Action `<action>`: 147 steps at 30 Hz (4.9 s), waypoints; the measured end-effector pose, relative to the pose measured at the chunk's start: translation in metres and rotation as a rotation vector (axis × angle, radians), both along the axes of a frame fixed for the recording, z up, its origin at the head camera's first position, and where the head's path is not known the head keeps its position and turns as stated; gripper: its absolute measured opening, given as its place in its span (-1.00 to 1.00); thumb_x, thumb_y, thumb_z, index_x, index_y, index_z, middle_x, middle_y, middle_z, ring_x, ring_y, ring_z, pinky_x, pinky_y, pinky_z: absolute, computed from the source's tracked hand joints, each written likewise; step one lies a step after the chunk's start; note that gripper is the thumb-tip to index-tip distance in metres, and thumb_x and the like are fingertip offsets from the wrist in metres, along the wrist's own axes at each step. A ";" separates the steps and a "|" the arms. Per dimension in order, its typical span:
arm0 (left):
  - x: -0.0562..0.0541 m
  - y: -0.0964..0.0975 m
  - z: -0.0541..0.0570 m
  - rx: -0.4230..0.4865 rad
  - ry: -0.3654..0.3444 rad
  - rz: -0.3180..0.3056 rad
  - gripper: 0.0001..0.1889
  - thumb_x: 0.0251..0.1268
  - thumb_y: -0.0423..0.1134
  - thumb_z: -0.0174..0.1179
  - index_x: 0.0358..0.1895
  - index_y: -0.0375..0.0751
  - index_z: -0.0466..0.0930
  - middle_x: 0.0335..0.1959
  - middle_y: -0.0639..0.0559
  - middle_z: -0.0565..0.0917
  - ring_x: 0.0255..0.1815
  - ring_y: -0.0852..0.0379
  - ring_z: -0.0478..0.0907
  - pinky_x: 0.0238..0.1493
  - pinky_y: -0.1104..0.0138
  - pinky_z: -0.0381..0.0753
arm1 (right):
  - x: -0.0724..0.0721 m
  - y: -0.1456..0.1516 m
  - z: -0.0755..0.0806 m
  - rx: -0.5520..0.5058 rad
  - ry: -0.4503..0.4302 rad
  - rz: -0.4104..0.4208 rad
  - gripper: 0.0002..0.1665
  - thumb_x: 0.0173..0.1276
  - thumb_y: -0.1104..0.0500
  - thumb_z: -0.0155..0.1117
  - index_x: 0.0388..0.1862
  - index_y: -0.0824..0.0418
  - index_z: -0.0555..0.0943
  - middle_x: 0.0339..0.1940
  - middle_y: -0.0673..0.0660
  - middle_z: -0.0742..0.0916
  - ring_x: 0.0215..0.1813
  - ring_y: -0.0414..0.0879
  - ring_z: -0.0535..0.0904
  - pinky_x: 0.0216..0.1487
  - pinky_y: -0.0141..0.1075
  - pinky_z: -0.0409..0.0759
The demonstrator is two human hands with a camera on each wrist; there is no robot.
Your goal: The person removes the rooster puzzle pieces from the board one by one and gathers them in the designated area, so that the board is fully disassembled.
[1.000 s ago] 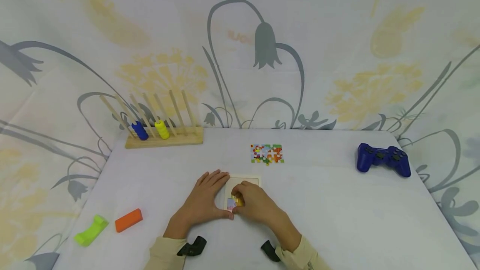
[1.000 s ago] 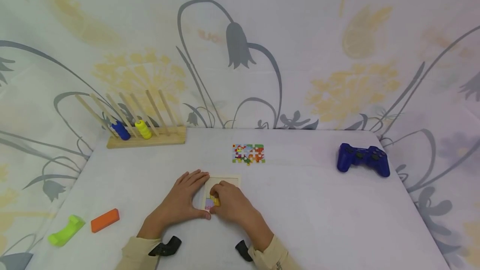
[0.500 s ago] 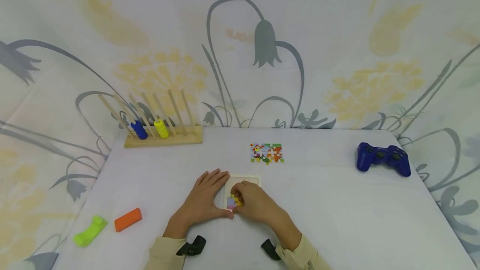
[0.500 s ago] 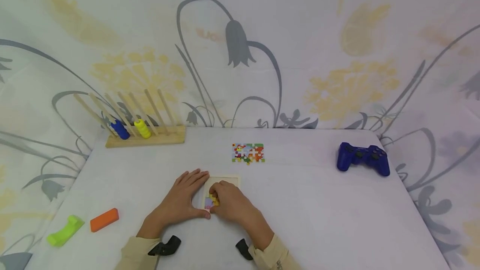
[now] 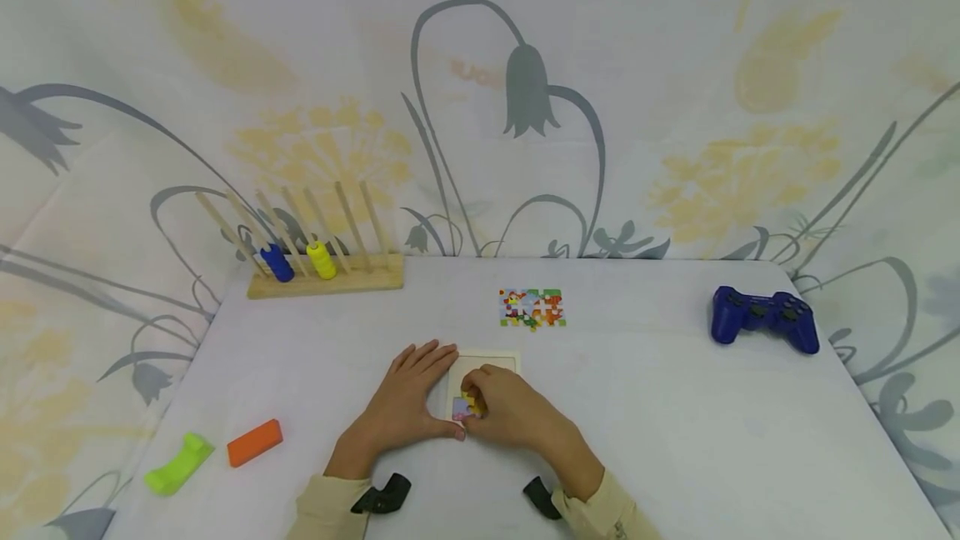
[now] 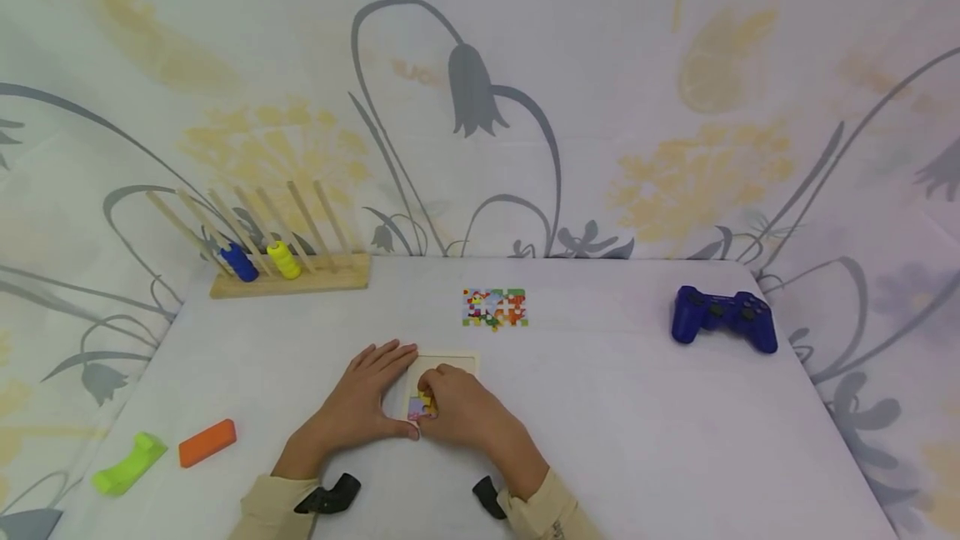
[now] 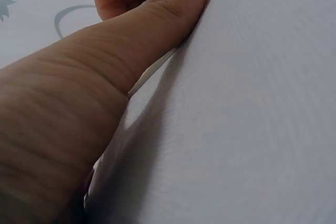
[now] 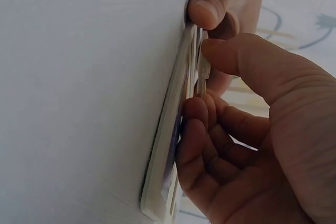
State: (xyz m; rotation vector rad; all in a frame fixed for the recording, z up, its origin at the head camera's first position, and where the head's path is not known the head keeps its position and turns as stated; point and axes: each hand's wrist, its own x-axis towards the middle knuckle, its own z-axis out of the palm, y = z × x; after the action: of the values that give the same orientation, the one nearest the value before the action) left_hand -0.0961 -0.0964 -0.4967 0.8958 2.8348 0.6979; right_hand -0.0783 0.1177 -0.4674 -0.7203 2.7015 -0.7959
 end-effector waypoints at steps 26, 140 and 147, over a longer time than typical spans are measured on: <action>0.000 0.001 0.001 -0.017 -0.027 -0.013 0.23 -0.21 0.43 0.50 0.58 -0.10 0.27 0.59 0.04 0.33 0.66 -0.10 0.13 0.65 -0.13 0.06 | -0.046 0.053 -0.009 -0.124 0.036 -0.403 -0.49 0.35 0.15 0.46 0.24 0.26 0.62 0.02 0.11 0.74 -0.09 -0.11 0.62 -0.04 -0.21 0.66; 0.001 0.002 -0.003 -0.015 -0.018 -0.015 0.28 -0.21 0.47 0.47 0.62 -0.08 0.17 0.62 0.03 0.28 0.67 -0.07 0.11 0.66 -0.11 0.03 | 0.012 0.019 0.005 -0.056 -0.015 -0.033 -0.67 0.12 0.17 0.63 -0.14 0.20 0.73 -0.34 -0.07 0.56 -0.33 -0.32 0.38 -0.28 -0.45 0.43; 0.000 0.002 -0.005 -0.019 -0.012 -0.012 0.28 -0.22 0.48 0.47 0.62 -0.07 0.17 0.62 0.04 0.28 0.67 -0.06 0.11 0.66 -0.11 0.03 | 0.010 0.019 0.003 -0.065 -0.032 -0.028 -0.67 0.12 0.18 0.63 -0.18 0.17 0.69 -0.36 -0.07 0.57 -0.32 -0.32 0.39 -0.27 -0.43 0.45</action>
State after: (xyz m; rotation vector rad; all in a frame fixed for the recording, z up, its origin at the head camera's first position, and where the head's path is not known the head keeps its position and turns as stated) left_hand -0.0957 -0.0949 -0.5020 0.9019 2.8179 0.6723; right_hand -0.0685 0.1370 -0.4646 -0.6791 2.6738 -0.8982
